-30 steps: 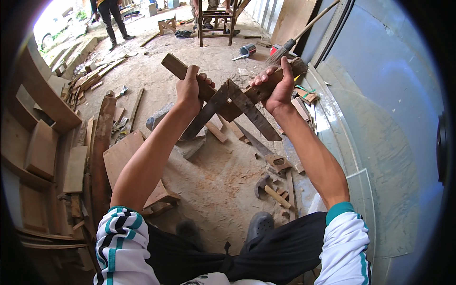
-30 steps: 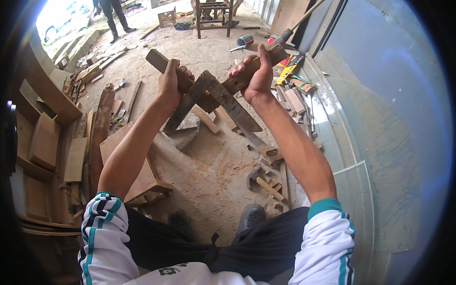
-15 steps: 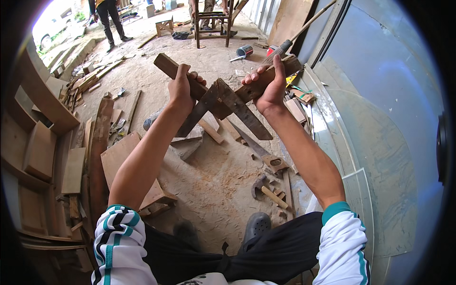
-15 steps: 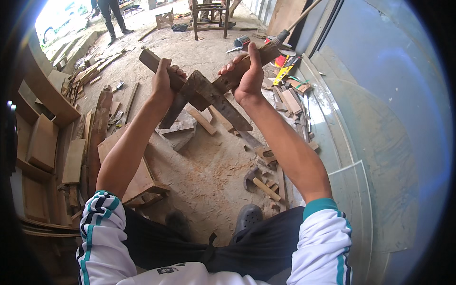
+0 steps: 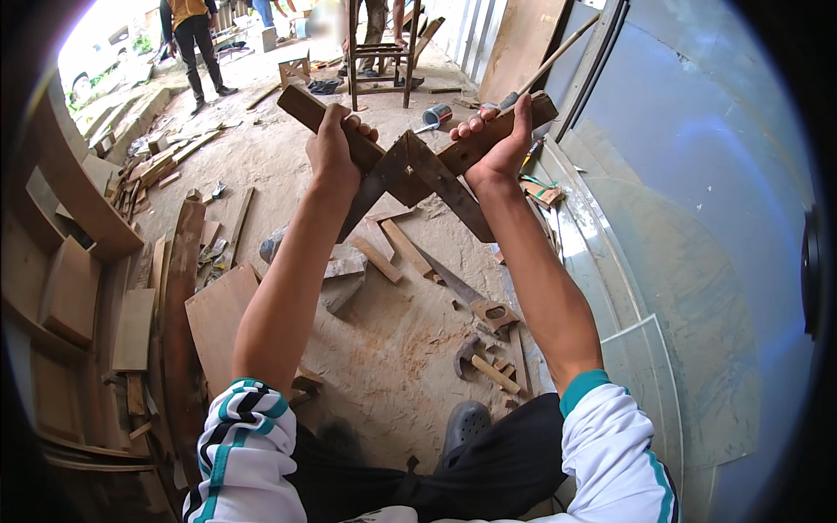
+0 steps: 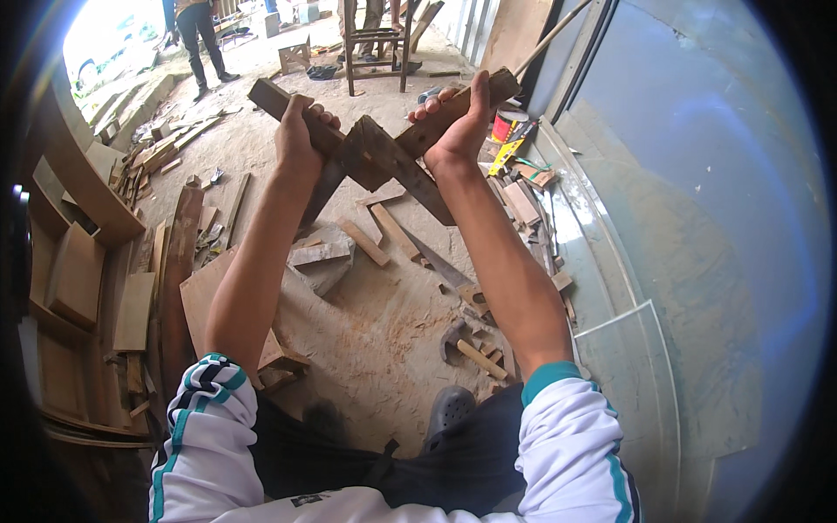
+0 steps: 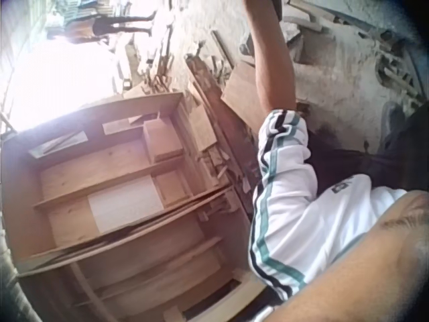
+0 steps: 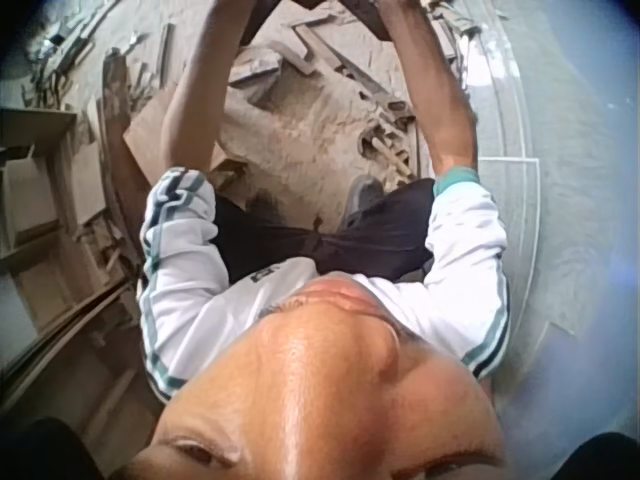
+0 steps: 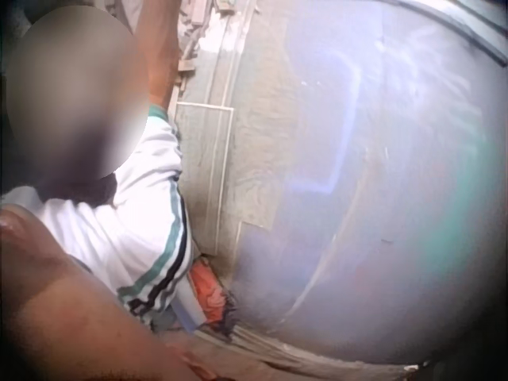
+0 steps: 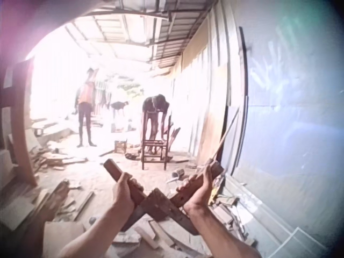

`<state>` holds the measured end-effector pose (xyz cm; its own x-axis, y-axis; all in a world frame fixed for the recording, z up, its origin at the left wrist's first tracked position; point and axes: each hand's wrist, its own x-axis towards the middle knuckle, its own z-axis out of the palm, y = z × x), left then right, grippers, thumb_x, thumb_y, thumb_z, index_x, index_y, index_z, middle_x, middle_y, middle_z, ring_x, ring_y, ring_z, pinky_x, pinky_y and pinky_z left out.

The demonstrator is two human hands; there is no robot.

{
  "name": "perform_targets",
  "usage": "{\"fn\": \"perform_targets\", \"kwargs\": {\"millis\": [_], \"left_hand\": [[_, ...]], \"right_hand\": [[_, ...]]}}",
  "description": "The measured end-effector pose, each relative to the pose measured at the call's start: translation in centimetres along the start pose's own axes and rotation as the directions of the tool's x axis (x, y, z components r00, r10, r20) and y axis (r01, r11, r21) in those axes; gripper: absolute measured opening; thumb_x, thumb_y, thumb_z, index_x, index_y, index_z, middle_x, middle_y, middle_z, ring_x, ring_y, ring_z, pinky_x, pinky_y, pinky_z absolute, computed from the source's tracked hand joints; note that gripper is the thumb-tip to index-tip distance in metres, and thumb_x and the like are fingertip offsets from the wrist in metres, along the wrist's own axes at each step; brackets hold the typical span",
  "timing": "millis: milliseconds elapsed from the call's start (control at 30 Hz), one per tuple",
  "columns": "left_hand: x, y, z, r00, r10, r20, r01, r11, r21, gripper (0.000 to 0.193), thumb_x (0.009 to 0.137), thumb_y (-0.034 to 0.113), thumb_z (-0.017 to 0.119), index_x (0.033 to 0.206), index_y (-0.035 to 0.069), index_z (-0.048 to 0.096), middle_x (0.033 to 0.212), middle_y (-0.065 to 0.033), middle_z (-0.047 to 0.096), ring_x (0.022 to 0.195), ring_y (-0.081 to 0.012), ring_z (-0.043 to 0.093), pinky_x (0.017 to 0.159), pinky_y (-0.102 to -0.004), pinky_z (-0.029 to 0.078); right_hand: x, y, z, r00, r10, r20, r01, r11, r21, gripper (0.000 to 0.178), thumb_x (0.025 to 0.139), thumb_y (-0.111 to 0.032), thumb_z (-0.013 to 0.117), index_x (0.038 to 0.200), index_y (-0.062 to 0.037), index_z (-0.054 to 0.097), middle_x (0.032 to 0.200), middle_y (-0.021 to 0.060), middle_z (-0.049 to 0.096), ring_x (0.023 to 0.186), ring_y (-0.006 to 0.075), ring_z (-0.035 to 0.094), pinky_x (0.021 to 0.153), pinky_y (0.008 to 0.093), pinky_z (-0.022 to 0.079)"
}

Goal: The person sits on the floor and assembles small wooden pieces into a cross-shaped structure. They use a hammer to drive nails into the joints and a hand saw to cut a wooden piece to size. The person repeatedly checks the fit of the components and adjusts them by hand.

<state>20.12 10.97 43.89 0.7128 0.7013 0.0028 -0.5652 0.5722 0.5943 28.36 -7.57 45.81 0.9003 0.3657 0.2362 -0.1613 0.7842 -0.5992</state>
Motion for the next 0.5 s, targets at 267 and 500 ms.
{"fn": "perform_targets", "kwargs": {"millis": [267,500], "left_hand": [[-0.3,4.7,-0.1,0.932,-0.009,0.363,-0.001,1.000,0.029,0.021,0.090,0.028,0.067,0.086,0.010,0.055,0.075,-0.0039,0.057,0.071,-0.0207,0.060,0.071,-0.0401,0.054],[0.3,3.3,-1.2,0.973,0.037,0.229,-0.015,0.995,-0.097,0.020,0.086,0.024,0.065,0.076,0.016,0.049,0.063,0.0032,0.045,0.056,-0.0130,0.046,0.059,-0.0330,0.043]], "right_hand": [[1.3,-3.6,-0.2,0.995,-0.101,0.023,0.101,0.995,-0.016,0.028,0.085,-0.033,0.067,0.092,-0.0080,0.056,0.078,0.0106,0.062,0.072,0.0273,0.062,0.075,0.0492,0.053],[1.1,-3.6,0.1,0.994,-0.093,-0.063,0.095,0.995,0.027,0.028,0.084,-0.030,0.067,0.076,-0.0144,0.045,0.063,0.0015,0.048,0.057,0.0194,0.050,0.062,0.0408,0.048]]}}
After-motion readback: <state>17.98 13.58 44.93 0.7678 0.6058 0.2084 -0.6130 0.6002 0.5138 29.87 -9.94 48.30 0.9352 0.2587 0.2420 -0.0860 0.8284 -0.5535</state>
